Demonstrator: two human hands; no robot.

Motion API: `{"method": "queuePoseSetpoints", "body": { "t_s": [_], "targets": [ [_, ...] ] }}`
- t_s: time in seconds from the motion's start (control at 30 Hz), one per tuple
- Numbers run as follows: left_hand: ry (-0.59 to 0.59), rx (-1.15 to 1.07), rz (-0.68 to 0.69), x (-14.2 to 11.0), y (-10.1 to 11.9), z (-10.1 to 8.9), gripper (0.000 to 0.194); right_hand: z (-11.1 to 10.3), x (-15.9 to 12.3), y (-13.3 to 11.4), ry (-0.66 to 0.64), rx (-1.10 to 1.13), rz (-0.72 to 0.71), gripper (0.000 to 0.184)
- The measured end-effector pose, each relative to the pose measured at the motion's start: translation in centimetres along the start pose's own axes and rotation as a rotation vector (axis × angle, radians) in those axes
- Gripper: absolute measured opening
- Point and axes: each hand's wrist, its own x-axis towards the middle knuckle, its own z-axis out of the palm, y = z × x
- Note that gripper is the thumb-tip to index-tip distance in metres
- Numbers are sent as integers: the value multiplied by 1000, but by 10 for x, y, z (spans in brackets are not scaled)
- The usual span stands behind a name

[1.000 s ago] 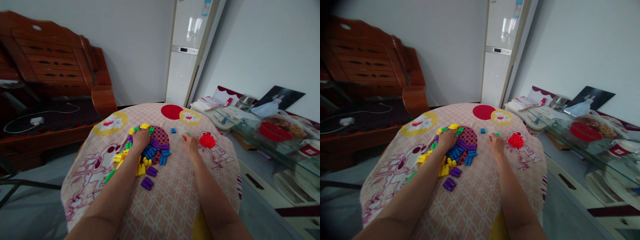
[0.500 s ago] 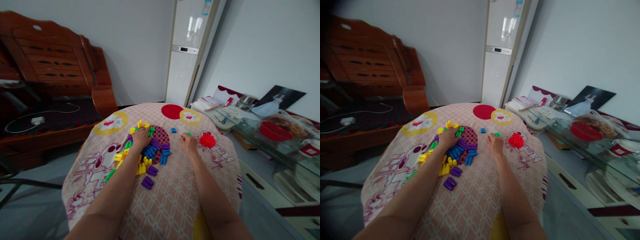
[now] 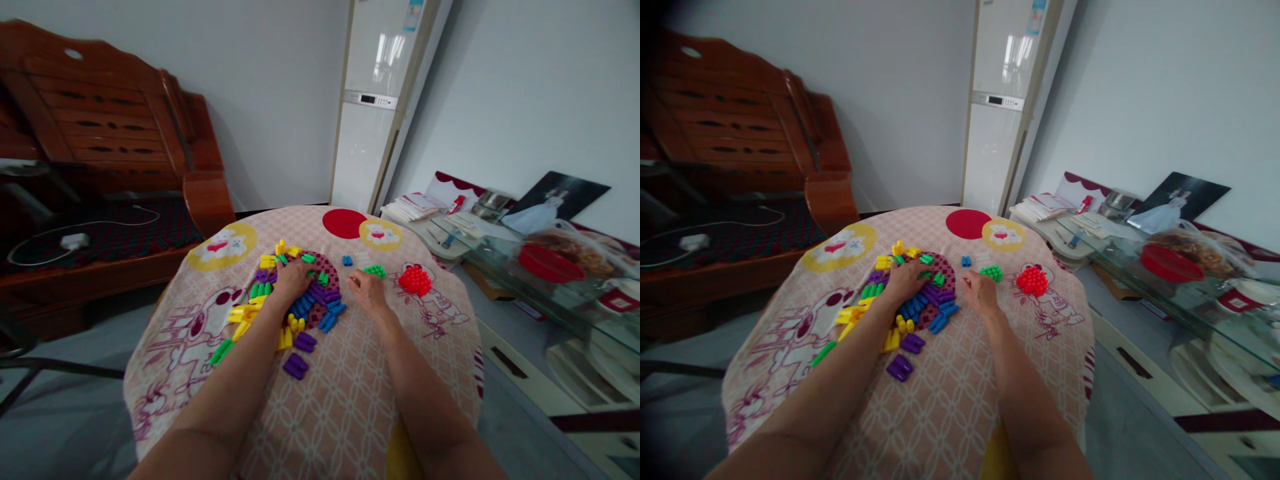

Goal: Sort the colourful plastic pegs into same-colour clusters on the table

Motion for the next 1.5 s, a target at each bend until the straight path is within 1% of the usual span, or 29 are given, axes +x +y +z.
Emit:
{"method": "queuePoseSetpoints", "body": {
  "t_s": [0.1,0.2,0.23,0.27,0.4,0.5,0.6,0.7,0.77,0.9,1.0,1.1,1.2,1.27,1.37,1.43,1.5],
  "targets": [
    [54,-26,77,2,3,-3,25,6,0,-1,-73,73,-49,25],
    [137,-134,153,5,10,-4,25,8,0,-2,-129,93,-70,29],
    [144,-163,171,5,13,-3,25,8,0,-3,-141,99,-72,29],
    [131,-178,185,5,15,-1,24,7,0,-3,-149,105,-70,29],
    [11,-155,189,3,18,11,20,8,0,-3,-161,124,-52,25],
    [-34,-199,187,2,16,11,19,8,0,-3,-157,123,-43,25],
    [-37,-333,242,2,17,4,13,7,0,-4,-138,130,-37,27],
    [-14,-464,270,1,22,-2,13,5,0,-6,-125,165,-38,31],
    [-8,-525,281,1,24,-4,14,4,0,-7,-118,200,-48,31],
    [-39,-616,332,2,26,0,13,5,0,-12,-101,238,-43,21],
    [-56,-635,368,3,24,2,15,0,2,-10,-96,254,-29,15],
    [-2,-621,327,4,21,2,20,-15,3,5,-54,339,5,17],
    [57,-590,202,6,18,1,24,-35,2,34,38,510,107,25],
    [58,-566,134,8,17,3,26,-46,1,55,84,574,177,28],
    [23,-541,101,9,16,7,25,-53,-2,79,124,527,245,26],
    [-11,-568,91,8,17,10,25,-52,-4,87,113,472,256,23],
    [-55,-660,48,8,17,12,28,-47,-5,89,93,437,246,22]
  ]
}}
